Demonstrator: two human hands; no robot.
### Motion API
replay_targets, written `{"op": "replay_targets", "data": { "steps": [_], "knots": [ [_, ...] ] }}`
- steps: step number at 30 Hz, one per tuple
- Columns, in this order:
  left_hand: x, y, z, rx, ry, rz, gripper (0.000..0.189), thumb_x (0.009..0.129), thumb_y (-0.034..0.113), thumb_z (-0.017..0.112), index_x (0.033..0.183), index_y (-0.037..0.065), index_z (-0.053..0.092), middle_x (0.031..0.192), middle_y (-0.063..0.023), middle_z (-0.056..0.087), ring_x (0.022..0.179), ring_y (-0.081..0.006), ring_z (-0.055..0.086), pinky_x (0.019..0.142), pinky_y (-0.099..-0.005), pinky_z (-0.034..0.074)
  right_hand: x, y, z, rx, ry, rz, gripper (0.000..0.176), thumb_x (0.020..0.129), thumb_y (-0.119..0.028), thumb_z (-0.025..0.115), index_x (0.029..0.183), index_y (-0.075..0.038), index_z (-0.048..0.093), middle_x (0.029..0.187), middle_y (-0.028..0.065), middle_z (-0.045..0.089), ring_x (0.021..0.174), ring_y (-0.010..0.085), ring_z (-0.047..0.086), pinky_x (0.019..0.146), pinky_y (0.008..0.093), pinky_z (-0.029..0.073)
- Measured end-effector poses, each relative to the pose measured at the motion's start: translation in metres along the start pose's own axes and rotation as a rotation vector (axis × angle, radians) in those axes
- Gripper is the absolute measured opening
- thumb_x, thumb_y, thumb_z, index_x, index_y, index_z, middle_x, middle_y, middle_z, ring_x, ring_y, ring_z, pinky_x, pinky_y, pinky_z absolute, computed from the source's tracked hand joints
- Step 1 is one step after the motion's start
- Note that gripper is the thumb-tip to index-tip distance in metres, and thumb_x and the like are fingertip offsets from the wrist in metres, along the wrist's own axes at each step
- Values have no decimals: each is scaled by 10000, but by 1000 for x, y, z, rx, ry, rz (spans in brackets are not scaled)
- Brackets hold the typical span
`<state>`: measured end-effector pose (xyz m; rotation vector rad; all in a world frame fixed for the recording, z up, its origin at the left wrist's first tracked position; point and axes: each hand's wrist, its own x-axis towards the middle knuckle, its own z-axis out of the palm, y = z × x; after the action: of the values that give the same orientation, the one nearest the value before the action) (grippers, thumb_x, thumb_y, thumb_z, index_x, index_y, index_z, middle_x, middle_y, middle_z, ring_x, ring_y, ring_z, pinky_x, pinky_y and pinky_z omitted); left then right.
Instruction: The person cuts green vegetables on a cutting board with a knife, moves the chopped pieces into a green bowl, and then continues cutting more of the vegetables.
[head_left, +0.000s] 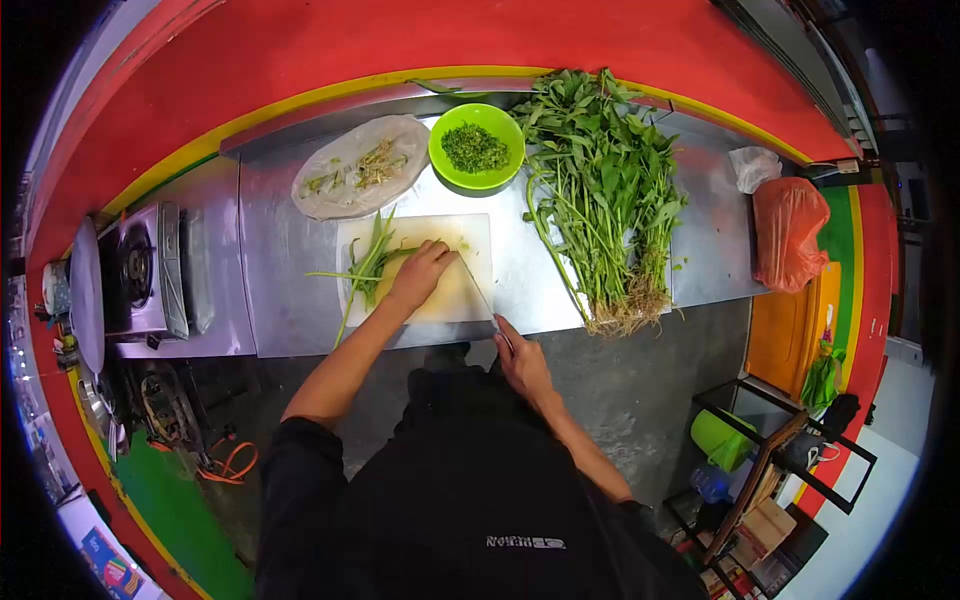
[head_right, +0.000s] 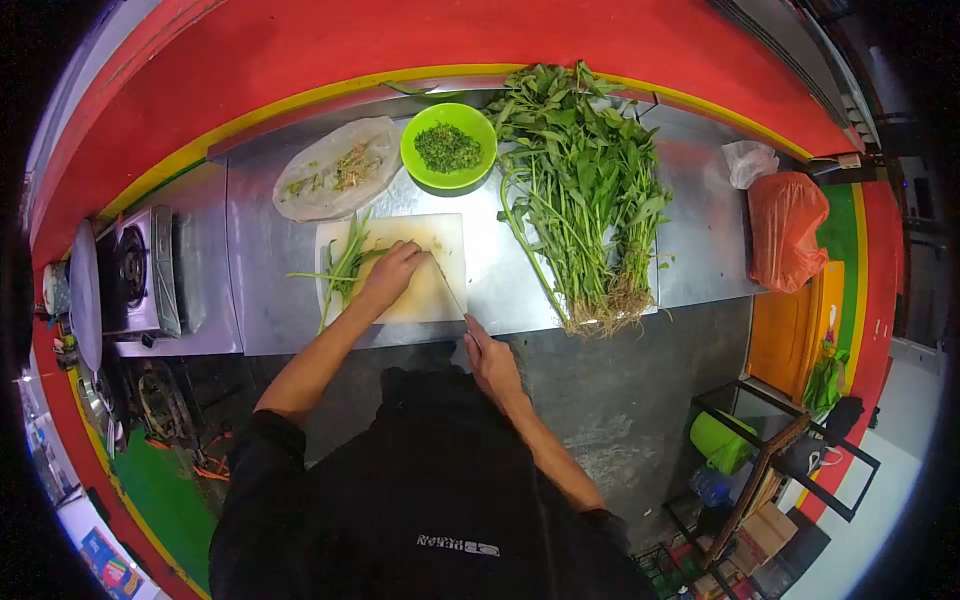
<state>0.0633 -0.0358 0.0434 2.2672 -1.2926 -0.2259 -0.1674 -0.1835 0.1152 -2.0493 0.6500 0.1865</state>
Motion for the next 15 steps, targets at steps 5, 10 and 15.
{"op": "replay_targets", "data": {
  "steps": [5,10,15],
  "knots": [
    [-1,2,-1,2,-17,-35,348,851,26,575,1171,61,707,1041,-96,618,1040,-292,608,876,-398,536,10,3,13,-69,29,-50,388,1041,-223,569,1418,-134,580,784,286,659,709,467,664,657,533,505],
    [-3,4,2,-17,40,-47,326,844,9,610,1146,58,722,997,-105,619,989,-284,627,857,-386,537,24,-3,13,-67,-30,-14,425,1047,-223,549,1464,-147,523,865,308,683,794,508,668,722,578,510],
    [-5,3,7,-20,49,-62,338,836,23,592,1151,50,709,1030,-98,601,1042,-289,607,888,-392,539,26,6,16,-1,-22,4,407,1051,-202,541,1455,-152,545,791,309,663,738,481,680,682,517,519]
  ]
}}
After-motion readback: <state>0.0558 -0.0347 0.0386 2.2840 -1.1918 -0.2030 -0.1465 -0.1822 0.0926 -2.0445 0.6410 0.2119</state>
